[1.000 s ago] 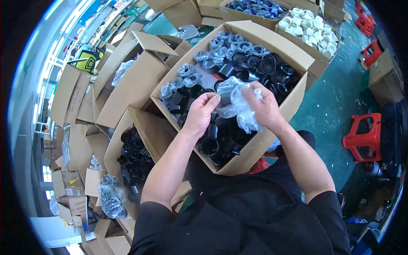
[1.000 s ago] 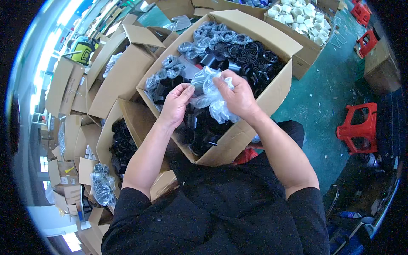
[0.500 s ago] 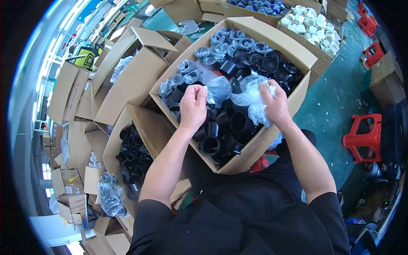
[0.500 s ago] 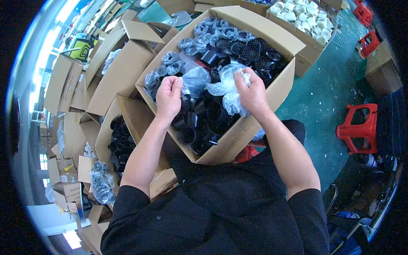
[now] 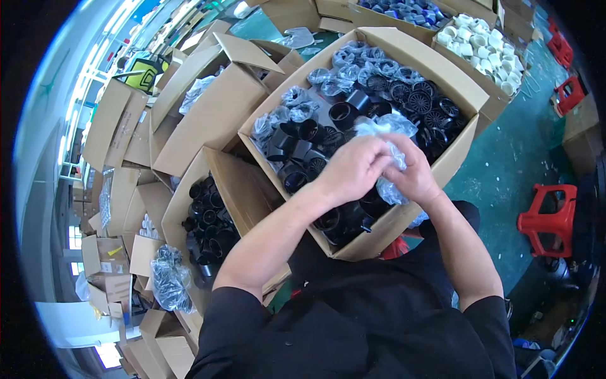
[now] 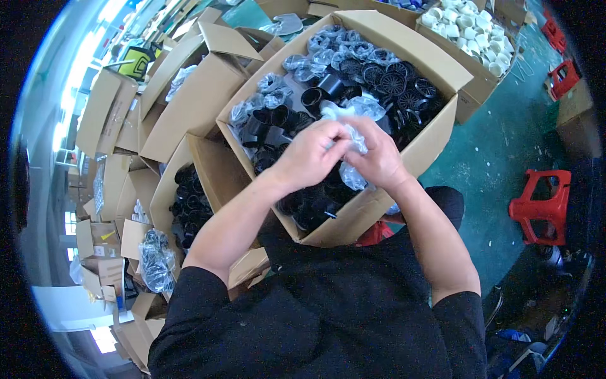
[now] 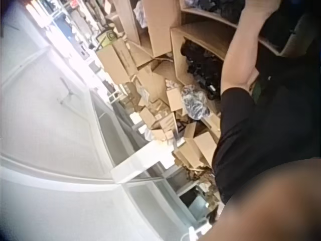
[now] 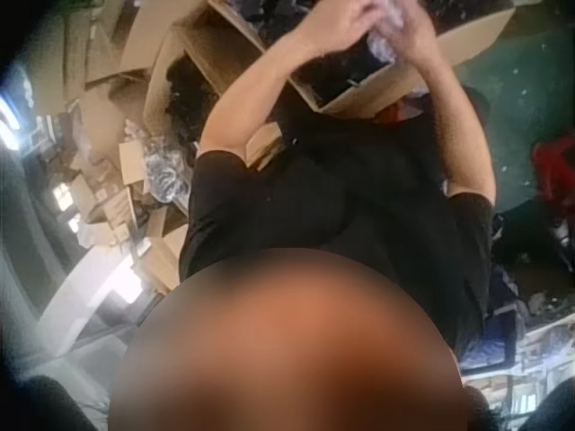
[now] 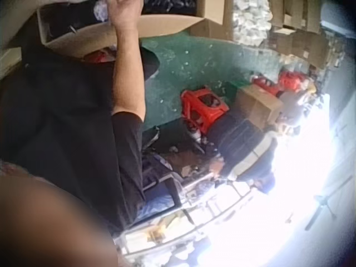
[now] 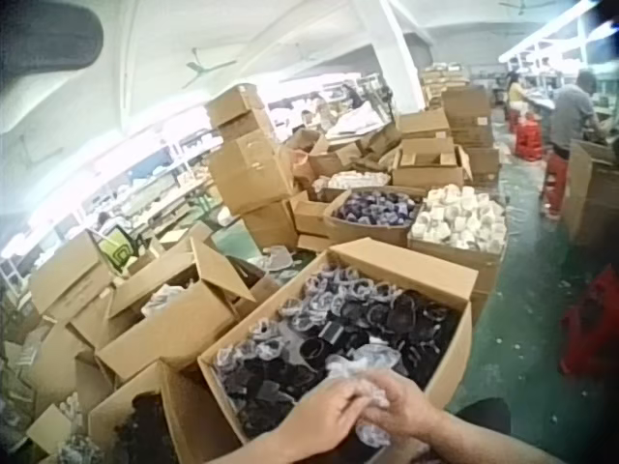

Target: Packaging black plastic industrial components into small plastic bags and then into a larger storage box.

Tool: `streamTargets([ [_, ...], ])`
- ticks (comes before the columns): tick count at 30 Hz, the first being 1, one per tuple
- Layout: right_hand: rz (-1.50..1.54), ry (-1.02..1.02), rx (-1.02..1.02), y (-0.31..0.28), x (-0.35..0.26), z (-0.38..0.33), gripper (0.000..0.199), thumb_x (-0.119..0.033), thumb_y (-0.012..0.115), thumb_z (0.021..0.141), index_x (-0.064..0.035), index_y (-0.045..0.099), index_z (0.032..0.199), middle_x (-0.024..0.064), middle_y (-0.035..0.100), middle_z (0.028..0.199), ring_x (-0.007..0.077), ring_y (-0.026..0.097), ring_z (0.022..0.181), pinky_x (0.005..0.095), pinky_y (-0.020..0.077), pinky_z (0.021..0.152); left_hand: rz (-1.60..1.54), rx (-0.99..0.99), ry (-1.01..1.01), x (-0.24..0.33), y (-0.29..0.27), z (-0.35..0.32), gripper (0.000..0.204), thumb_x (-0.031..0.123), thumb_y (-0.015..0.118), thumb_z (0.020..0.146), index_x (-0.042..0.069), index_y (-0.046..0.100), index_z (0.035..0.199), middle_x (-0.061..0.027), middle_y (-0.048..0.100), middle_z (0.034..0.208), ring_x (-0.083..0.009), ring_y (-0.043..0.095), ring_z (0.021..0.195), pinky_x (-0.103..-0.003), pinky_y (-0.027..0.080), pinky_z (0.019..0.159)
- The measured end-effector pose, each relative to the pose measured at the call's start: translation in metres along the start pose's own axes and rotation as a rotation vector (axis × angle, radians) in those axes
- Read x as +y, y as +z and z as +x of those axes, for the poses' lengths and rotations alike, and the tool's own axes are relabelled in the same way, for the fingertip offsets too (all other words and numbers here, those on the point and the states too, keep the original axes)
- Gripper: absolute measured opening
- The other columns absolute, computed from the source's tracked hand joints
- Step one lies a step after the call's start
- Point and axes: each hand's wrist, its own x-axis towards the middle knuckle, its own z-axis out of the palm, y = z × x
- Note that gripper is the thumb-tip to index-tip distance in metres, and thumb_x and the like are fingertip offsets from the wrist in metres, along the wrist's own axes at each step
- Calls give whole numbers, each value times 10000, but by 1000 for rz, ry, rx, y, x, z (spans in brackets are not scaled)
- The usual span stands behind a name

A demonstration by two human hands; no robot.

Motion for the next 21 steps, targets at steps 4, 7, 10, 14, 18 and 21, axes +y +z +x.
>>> streamTargets([
  [4, -4, 168, 14, -6, 7, 1, 172, -104, 735, 850, -49, 613, 959, 94, 624, 1035, 223, 596, 838, 302, 492, 768, -66, 174, -159, -17, -7, 10, 91, 119, 619, 916, 41, 666, 908, -94, 678, 858, -274, 613, 746, -363, 496, 693],
  [7, -14, 200, 30, -9, 7, 4, 164, -87, 727, 850, -49, 608, 957, 93, 628, 1055, 222, 601, 863, 307, 492, 791, 235, 369, -288, -72, -26, 18, 156, 176, 601, 917, 47, 679, 880, -117, 695, 880, -326, 640, 793, -392, 509, 726],
  [10, -17, 112, 60, -2, -1, 11, 140, -42, 705, 860, -45, 593, 945, 84, 637, 1052, 208, 589, 882, 313, 480, 819, 498, 395, -475, -133, -47, 17, 203, 203, 575, 924, 41, 697, 916, -127, 710, 915, -344, 654, 815, -407, 521, 761],
  [14, 2, 439, -8, -7, -10, 9, 125, -49, 701, 866, -45, 617, 959, 79, 656, 1033, 205, 597, 868, 312, 484, 811, 542, 131, -782, -141, -59, 31, 221, 227, 583, 923, 45, 709, 925, -130, 717, 952, -355, 658, 836, -405, 522, 788],
  [18, 31, 452, -10, -6, -7, 8, 156, -59, 703, 870, -49, 635, 1010, 75, 667, 1004, 202, 605, 852, 312, 488, 805, 441, 198, -783, -151, -62, 23, 234, 240, 593, 941, 44, 713, 986, -117, 721, 990, -312, 671, 868, -376, 523, 804],
  [21, 53, 359, 12, -4, -5, 7, 196, -68, 707, 872, -52, 644, 1057, 72, 671, 981, 200, 611, 840, 312, 491, 801, 327, 346, -681, -148, -60, 14, 247, 245, 601, 960, 42, 712, 1044, -102, 724, 1015, -265, 683, 893, -348, 523, 812],
])
